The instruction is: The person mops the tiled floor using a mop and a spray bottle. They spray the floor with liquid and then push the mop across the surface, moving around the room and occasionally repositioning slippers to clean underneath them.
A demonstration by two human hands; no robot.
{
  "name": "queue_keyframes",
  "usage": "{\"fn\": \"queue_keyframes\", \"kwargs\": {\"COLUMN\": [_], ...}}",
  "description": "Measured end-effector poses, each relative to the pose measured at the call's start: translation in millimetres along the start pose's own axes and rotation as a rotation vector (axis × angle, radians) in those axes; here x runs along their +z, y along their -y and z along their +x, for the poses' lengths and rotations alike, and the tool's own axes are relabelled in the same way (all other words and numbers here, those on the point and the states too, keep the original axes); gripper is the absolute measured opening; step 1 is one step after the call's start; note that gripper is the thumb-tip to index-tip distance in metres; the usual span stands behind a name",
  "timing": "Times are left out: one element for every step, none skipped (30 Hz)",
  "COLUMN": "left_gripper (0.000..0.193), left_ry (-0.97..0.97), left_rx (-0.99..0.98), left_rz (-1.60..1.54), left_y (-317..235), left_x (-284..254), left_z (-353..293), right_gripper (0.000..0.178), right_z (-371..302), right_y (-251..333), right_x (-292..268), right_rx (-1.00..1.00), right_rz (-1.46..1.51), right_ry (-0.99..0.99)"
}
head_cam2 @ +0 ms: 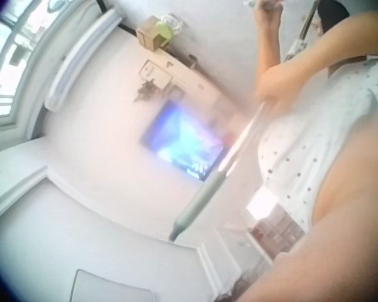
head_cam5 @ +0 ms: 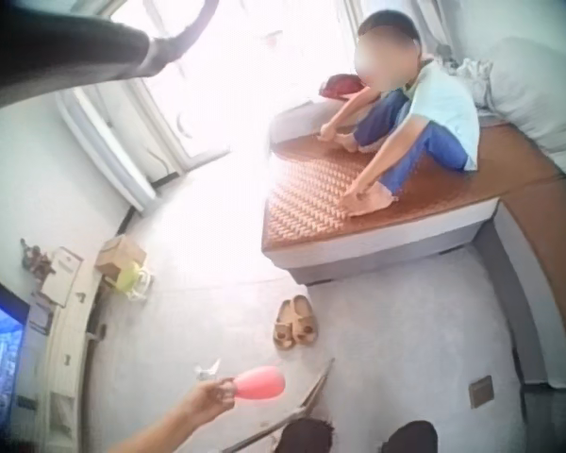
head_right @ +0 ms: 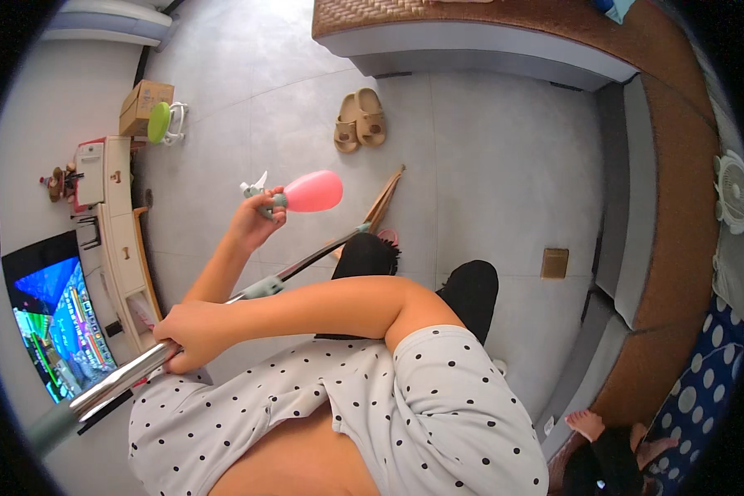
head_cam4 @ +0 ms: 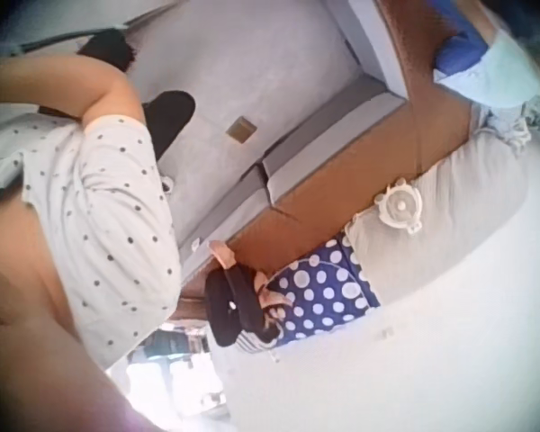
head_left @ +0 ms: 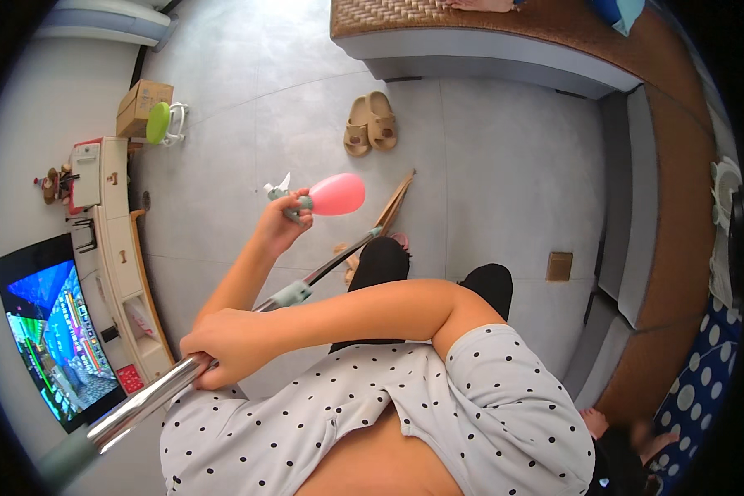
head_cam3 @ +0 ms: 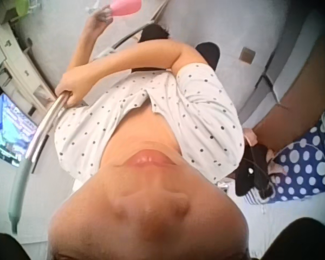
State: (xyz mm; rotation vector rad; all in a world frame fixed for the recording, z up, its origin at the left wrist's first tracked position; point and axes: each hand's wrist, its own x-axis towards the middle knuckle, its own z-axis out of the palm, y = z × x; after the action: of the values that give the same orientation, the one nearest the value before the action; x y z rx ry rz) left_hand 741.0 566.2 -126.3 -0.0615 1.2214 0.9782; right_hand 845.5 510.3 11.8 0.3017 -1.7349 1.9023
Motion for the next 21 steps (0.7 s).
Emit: {"fn": "queue_keyframes", "kwargs": {"left_gripper": [0.019,0.025,0.025,0.024,0.023,0.022,0.022,0.022,0.022,0.023,0.023,0.025,0.026,0.027,0.028,0.029,0.03,0.029,0.028,0.027,0.025], "left_ry": [-0.033,-0.063,-0.057,-0.059,-0.057,-0.124,-0.173,-0.234,-0.282,-0.473,-0.405,-0.345,-0.284,-0.21,-0.424,-0.451,-0.487,-0.448,-0.404,-0.358,-0.321], "left_rx": [-0.006,-0.003,-0.022,-0.031,-0.046,-0.052,-0.047,-0.033,-0.025,-0.17,-0.14,-0.102,-0.057,-0.011,-0.139,-0.27,-0.401,-0.37,-0.34,-0.322,-0.294], "left_rz": [-0.002,0.0,0.026,0.047,0.071,0.143,0.271,0.39,0.515,0.923,0.909,0.886,0.851,0.819,0.911,0.839,0.75,0.639,0.53,0.415,0.199], "left_y": [-10,-21,-31,-41,-50,-46,-52,-57,-63,-73,-75,-75,-71,-71,-73,-79,-78,-75,-72,-63,-52], "left_x": [-2,-5,-8,-17,-24,-42,-46,-52,-58,-77,-98,-125,-148,-154,-124,-116,-120,-129,-139,-150,-157], "left_z": [-19,-40,-58,-82,-102,-106,-120,-141,-149,-147,-158,-179,-201,-214,-231,-252,-274,-288,-301,-307,-312], "right_gripper": [0.016,0.016,0.016,0.016,0.016,0.014,0.014,0.014,0.014,0.014,0.014,0.015,0.017,0.018,0.019,0.02,0.022,0.022,0.023,0.025,0.027], "right_z": [13,29,44,60,76,79,87,94,99,102,100,101,99,91,80,73,65,51,35,19,0], "right_y": [17,35,53,72,90,90,101,113,124,131,141,160,176,189,200,217,232,241,251,265,281], "right_x": [5,6,9,15,20,23,24,27,23,21,19,17,15,12,6,2,2,1,2,7,12], "right_rx": [-0.019,-0.03,-0.015,-0.005,0.009,0.027,0.006,-0.022,-0.039,0.076,0.192,0.372,0.547,0.593,0.647,0.751,0.848,0.896,0.942,0.952,0.953], "right_rz": [-0.012,-0.099,-0.175,-0.245,-0.319,-0.356,-0.478,-0.59,-0.71,-0.824,-0.928,-0.794,-0.661,-0.614,-0.572,-0.377,-0.172,0.029,0.232,0.443,0.658], "right_ry": [-0.057,-0.042,-0.036,-0.021,-0.012,-0.04,-0.089,-0.127,-0.174,-0.168,-0.165,-0.144,-0.109,-0.159,-0.211,-0.283,-0.337,-0.411,-0.488,-0.623,-0.762]}}
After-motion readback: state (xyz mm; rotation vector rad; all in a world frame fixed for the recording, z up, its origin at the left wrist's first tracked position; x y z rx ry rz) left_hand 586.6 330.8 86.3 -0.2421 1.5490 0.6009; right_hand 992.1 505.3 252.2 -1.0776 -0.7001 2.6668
